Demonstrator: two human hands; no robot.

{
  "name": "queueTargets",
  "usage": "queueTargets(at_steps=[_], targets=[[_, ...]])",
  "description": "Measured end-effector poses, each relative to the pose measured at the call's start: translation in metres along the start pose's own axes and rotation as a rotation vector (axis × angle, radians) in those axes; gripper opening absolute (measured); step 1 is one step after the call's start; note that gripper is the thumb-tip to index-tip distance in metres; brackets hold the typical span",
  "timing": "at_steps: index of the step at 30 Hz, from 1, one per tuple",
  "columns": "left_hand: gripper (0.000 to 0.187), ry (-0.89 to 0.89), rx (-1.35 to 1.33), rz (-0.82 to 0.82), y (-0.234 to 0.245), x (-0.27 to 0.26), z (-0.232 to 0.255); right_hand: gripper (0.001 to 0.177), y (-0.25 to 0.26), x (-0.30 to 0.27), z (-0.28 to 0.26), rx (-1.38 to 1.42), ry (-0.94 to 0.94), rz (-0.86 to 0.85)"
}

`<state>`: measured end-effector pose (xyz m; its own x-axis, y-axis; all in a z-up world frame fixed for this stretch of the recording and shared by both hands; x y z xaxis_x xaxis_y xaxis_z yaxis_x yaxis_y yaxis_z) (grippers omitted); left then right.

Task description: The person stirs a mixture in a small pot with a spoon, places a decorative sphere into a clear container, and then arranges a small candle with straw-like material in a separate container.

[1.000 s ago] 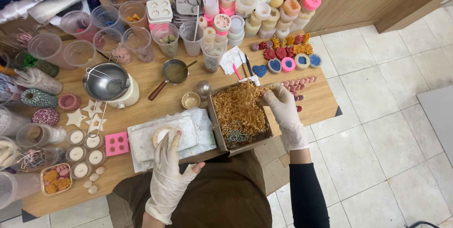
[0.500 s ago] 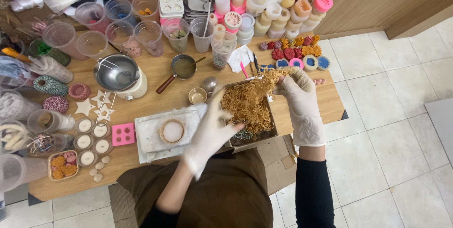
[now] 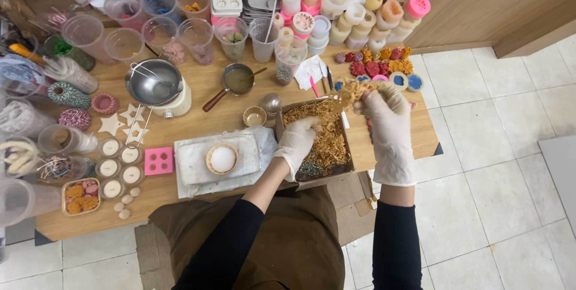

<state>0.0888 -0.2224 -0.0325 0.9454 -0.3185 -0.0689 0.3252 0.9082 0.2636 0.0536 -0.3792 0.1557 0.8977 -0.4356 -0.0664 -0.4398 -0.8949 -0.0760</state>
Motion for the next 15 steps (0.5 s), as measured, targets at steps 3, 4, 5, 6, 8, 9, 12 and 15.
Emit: queueTargets(at_steps=[3, 4, 5, 6, 8, 9, 12, 15], targets=[[0.035, -0.023, 0.017, 0.039, -0.001, -0.002, -0.019, 0.008, -0.003, 0.000, -0.011, -0.036, -0.002, 0.021], [0.038, -0.039, -0.096, 0.016, -0.003, 0.000, -0.024, 0.008, -0.005, 0.001, -0.013, -0.037, -0.002, 0.015], [0.042, -0.055, -0.209, -0.008, -0.005, 0.002, -0.028, 0.008, -0.008, 0.001, -0.017, 0.014, 0.070, -0.015], [0.042, -0.055, -0.211, -0.003, -0.006, 0.003, -0.030, 0.007, -0.010, 0.001, -0.022, 0.066, 0.141, -0.047], [0.026, 0.003, 0.183, -0.028, -0.007, 0.005, -0.025, 0.009, -0.011, 0.001, -0.033, 0.056, 0.191, -0.047], [0.026, 0.000, 0.180, -0.027, -0.005, 0.004, -0.019, 0.011, -0.011, 0.001, -0.039, 0.048, 0.243, -0.041], [0.030, 0.094, 0.507, -0.114, -0.004, 0.000, -0.003, 0.008, -0.005, 0.006, -0.059, 0.062, 0.318, 0.003], [0.026, 0.076, 0.573, -0.105, -0.006, -0.001, 0.005, 0.008, 0.000, 0.010, -0.075, 0.112, 0.371, 0.032]])
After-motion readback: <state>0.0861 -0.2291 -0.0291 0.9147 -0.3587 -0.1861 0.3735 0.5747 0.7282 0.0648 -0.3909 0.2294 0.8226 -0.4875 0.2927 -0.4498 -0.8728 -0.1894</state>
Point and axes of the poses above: each hand's wrist, its own x-axis towards the middle knuckle, its own y-axis out of the back of the hand, z = x × y, the point moved 1 cm from there along x, towards the middle knuckle, and after that the axes turned 2 degrees about y, right-handed, at the moved point
